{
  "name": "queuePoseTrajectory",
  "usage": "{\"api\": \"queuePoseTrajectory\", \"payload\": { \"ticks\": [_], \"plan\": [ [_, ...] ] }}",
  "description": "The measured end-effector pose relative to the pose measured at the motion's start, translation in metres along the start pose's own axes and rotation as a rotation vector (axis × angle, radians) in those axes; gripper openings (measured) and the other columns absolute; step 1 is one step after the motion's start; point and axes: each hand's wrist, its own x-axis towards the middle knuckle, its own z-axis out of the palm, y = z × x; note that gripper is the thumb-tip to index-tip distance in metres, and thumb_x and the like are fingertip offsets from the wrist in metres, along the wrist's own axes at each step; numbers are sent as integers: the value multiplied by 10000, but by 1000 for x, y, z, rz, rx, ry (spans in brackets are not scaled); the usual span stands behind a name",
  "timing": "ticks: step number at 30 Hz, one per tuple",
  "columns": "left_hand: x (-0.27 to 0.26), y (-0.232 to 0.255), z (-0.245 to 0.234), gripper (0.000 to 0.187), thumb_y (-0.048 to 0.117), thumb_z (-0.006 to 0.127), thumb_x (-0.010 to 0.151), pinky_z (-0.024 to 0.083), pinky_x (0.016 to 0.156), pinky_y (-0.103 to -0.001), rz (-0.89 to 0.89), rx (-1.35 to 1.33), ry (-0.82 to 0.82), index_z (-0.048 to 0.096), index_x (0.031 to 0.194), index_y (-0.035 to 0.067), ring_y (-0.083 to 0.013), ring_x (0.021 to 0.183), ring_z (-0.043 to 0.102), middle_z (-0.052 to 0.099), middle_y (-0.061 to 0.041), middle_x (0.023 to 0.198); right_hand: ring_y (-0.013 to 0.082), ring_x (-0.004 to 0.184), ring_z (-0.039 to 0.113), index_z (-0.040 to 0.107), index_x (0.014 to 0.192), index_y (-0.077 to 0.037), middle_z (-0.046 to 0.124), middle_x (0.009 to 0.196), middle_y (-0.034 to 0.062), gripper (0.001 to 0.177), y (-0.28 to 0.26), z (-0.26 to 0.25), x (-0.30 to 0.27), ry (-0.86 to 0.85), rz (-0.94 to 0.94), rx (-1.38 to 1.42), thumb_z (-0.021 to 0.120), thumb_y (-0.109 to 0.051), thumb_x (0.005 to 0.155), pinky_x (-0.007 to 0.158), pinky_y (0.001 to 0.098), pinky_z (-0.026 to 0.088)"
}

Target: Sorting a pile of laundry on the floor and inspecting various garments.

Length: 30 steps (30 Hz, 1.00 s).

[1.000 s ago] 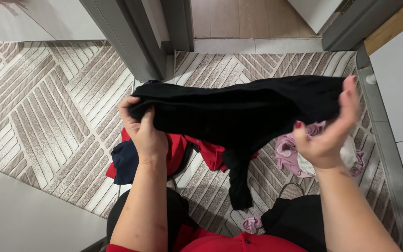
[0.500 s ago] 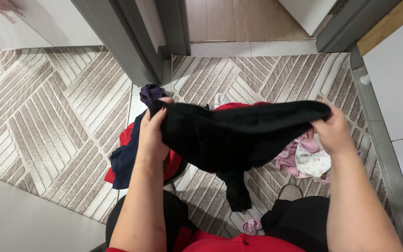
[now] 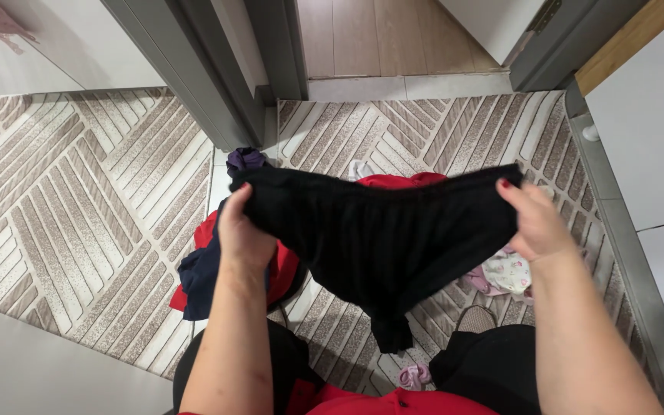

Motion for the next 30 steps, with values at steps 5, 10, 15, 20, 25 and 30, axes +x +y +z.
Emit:
{"api": "queuePoseTrajectory", "payload": {
  "ticks": [5,10,15,20,25,30],
  "plan": [
    [-3,-55,25,413,200,645,891,538,984,-405,1,173,-111,569,1277,74,-240,1056,681,697,-68,1137,257,1009,695,589,1227,39,701,1153,138,278,42,52,2,261,-80,-56,670,-148,1038,897,381,584],
    [-11,-116,5,430,141,711,977,403,753,-315,-216,548,-368,523,1357,66,-170,875,480,495,-33,1003,321,1249,614,554,1360,14,608,1350,172,498,38,163,-47,-179,-465,-875,698,-163,917,1097,431,480],
    [-10,-124,21,304,27,705,924,549,849,-330,-22,461,-131,596,1208,13,-187,971,652,655,-82,1087,381,1315,495,464,1450,-14,340,1571,251,733,46,183,-67,-493,-456,-1273,791,-214,826,1111,467,415],
    [-24,-112,77,368,71,644,882,568,878,-395,-101,216,-80,595,1245,47,-251,1002,675,683,-117,1111,414,1438,372,302,1508,30,333,1549,260,939,71,176,-52,-190,-659,-1209,821,-241,773,1189,495,323],
    [-66,-141,98,522,77,715,904,516,1018,-417,-221,130,-310,552,1394,6,-271,1141,639,642,-130,1244,371,1447,346,304,1511,26,362,1545,220,882,156,92,-33,-198,-576,-1237,812,-188,823,1198,481,286],
    [-128,-126,59,711,160,795,795,485,773,-326,-541,92,-428,538,1456,112,-234,1015,639,673,-86,1244,257,1355,479,453,1452,-111,503,1421,70,575,137,106,-36,-90,-585,-1294,738,-259,975,1169,404,372]
  ]
}}
